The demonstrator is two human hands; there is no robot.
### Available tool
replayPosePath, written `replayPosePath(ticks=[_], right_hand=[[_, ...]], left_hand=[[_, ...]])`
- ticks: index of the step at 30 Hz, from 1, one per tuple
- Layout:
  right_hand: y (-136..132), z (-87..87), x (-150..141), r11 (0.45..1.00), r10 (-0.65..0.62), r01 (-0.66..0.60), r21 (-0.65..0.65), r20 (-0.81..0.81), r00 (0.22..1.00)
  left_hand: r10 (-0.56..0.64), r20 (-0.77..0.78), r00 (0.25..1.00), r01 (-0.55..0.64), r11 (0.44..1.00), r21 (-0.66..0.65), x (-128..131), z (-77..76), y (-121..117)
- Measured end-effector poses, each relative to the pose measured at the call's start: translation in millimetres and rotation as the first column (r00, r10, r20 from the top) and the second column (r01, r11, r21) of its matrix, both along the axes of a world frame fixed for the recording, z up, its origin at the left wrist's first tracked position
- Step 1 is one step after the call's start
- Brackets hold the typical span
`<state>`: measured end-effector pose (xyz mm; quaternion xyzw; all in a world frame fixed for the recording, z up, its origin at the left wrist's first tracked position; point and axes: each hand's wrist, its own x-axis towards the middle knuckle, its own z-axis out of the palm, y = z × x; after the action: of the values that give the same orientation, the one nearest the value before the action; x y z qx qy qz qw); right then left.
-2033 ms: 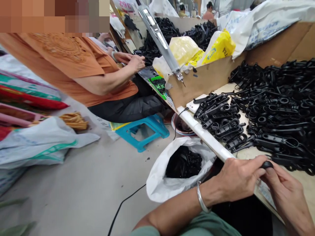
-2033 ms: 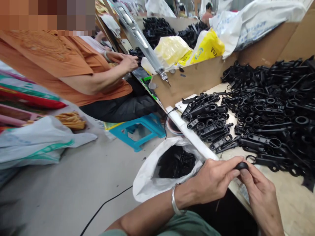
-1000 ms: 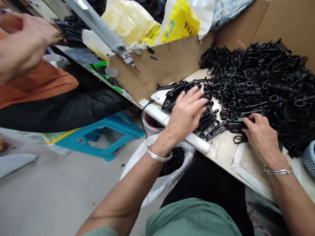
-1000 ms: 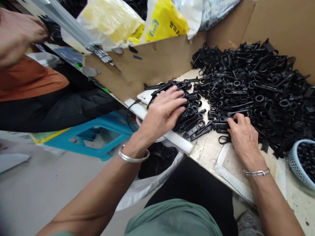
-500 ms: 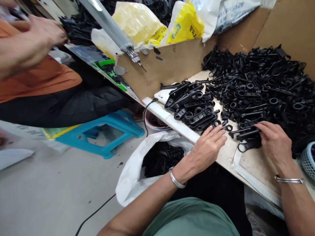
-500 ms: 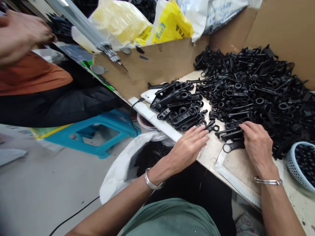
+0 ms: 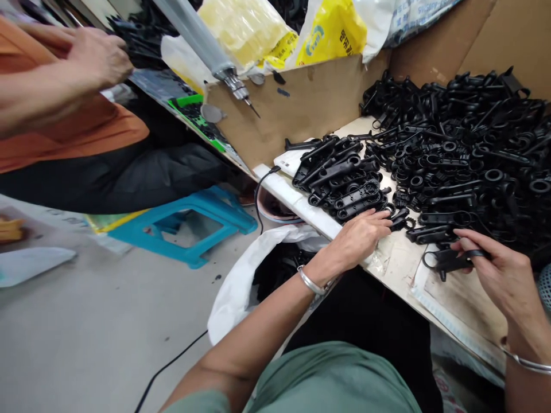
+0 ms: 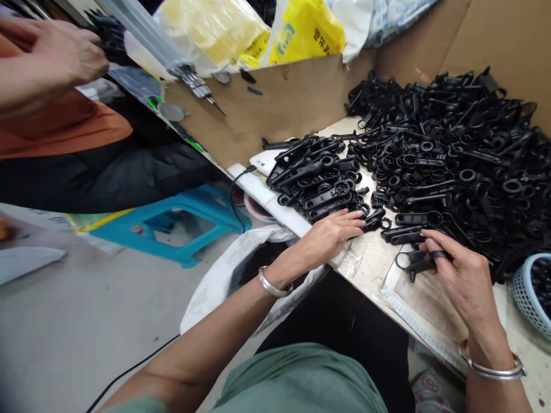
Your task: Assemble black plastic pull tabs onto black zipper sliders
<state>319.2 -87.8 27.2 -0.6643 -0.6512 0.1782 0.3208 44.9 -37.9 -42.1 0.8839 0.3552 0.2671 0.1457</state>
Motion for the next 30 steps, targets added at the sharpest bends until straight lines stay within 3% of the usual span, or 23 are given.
replayPosePath(ticks=[6,11,14,17,19,22,24,26,28,30], right_hand=[[-6,6.2,-23,0.99,-0.005,-0.043,-0.132,-0.344,0.939],[-11,1.0,-40,0.966,-0.063,-0.09,-0.242,-0.557,0.828],[-9,-3.4,-54,0.95,-0.099,-0.127,-0.284,-0.662,0.743],[-9,-4.2,-71,0.943,-0.089,-0.174,-0.284,-0.72,0.689],[-11,-2.9,-78,0.939,-0.03,-0.227,-0.259,-0.719,0.695],[-9,-0.1,-72,0.919,0.16,-0.336,-0.206,-0.584,0.796],[-1,1.1,-60,0.93,0.275,-0.336,-0.147,-0.326,0.904],[11,1.1,-49,0.959,0.28,-0.279,-0.042,0.03,0.96],[23,0.1,-47,0.971,0.216,-0.238,0.029,0.326,0.92],[33,-1.0,-55,0.978,0.184,-0.207,-0.014,0.515,0.837]], left_hand=[[0.038,0.048,0.998,-0.043,0.993,0.109,4,8.6,-3],[0.083,0.324,0.942,-0.147,0.973,0.178,8,16.0,-32],[0.129,0.499,0.857,-0.154,0.988,0.009,17,26.7,-60],[0.139,0.59,0.795,0.009,0.97,-0.242,27,36.1,-79],[0.167,0.618,0.769,0.062,0.941,-0.331,28,37.6,-83],[0.281,0.584,0.761,-0.016,0.909,-0.416,20,34.8,-82],[0.377,0.542,0.751,-0.109,0.88,-0.462,10,33.7,-78],[0.454,0.516,0.726,-0.212,0.862,-0.46,2,34.9,-69],[0.469,0.494,0.732,-0.278,0.868,-0.411,-2,37.5,-58],[0.449,0.46,0.766,-0.284,0.878,-0.385,-3,39.3,-43]])
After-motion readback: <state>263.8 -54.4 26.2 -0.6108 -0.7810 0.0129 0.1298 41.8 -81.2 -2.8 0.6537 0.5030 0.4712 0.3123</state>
